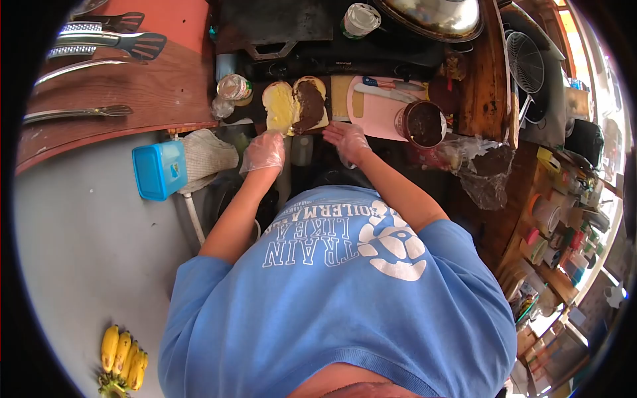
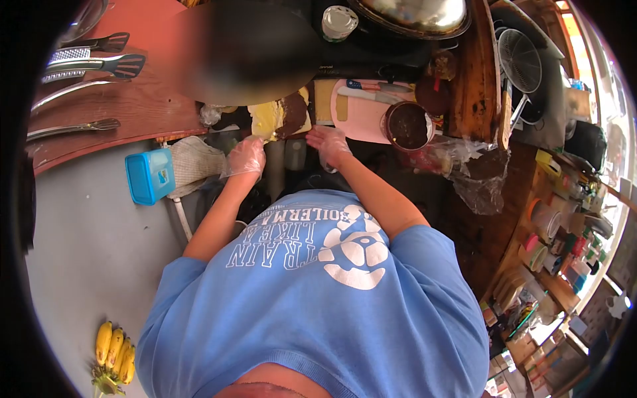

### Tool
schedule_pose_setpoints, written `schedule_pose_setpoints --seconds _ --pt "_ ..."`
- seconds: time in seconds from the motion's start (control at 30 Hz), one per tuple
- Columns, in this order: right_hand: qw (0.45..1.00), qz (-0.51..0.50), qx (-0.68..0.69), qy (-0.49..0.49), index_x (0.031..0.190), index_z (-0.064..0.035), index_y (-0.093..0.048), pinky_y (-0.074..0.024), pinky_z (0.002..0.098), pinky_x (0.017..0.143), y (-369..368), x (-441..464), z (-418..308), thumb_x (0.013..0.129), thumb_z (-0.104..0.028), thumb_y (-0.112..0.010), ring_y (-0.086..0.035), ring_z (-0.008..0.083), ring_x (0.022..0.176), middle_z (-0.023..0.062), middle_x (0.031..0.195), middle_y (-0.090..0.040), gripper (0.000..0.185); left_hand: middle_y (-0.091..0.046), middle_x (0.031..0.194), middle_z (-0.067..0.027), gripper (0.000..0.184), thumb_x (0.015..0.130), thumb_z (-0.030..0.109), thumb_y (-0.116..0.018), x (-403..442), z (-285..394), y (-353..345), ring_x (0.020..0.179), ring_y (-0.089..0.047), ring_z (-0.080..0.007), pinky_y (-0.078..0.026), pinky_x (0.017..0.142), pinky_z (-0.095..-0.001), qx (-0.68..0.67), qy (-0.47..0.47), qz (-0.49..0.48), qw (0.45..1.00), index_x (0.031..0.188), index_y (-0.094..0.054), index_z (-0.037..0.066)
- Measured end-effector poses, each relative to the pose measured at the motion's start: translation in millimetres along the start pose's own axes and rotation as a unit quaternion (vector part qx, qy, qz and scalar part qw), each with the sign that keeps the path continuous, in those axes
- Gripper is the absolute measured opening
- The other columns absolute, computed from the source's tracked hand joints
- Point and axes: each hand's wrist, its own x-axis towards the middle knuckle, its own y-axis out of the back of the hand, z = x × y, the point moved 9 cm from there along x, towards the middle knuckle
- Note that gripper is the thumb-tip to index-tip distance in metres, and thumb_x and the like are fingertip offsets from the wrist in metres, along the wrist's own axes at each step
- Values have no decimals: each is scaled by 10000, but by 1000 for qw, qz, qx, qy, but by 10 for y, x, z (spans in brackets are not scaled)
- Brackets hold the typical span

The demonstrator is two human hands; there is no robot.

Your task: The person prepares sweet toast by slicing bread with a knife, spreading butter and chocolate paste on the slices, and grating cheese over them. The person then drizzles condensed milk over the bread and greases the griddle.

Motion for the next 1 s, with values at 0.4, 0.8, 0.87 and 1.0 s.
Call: schedule_pose_setpoints --seconds 0.4,0.8,0.87,1.0 --pt "999 13 -48 20 1211 129 -569 -571 428 909 19 170 48 944 -112 -654 -681 341 987 222 1083 -652 370 -694 1083 -177 200 951 142 -494 144 231 267 972 -668 -429 -547 836 -506 3 -101 50 994 980 -685 90" --pt "997 12 -80 7 1265 117 -550 -577 425 924 10 165 29 989 -127 -617 -681 355 1026 242 1161 -642 374 -720 948 -150 304 995 257 -487 979 580 338 942 -689 -362 -537 851 -505 -13 -233 167 958 878 -715 95" --pt "996 25 -89 4 1257 116 -556 -582 422 903 13 174 31 983 -122 -626 -687 350 1004 238 1140 -650 370 -722 993 -139 272 986 258 -499 999 509 386 938 -679 -363 -531 844 -498 -1 -238 179 955 943 -719 104" --pt "990 48 -133 21 1237 115 -570 -595 406 852 -16 143 -1 968 -104 -645 -700 334 952 223 1081 -668 356 -723 1000 -146 263 981 254 -509 931 474 600 937 -679 -361 -524 838 -512 -29 -217 190 957 945 -714 94"
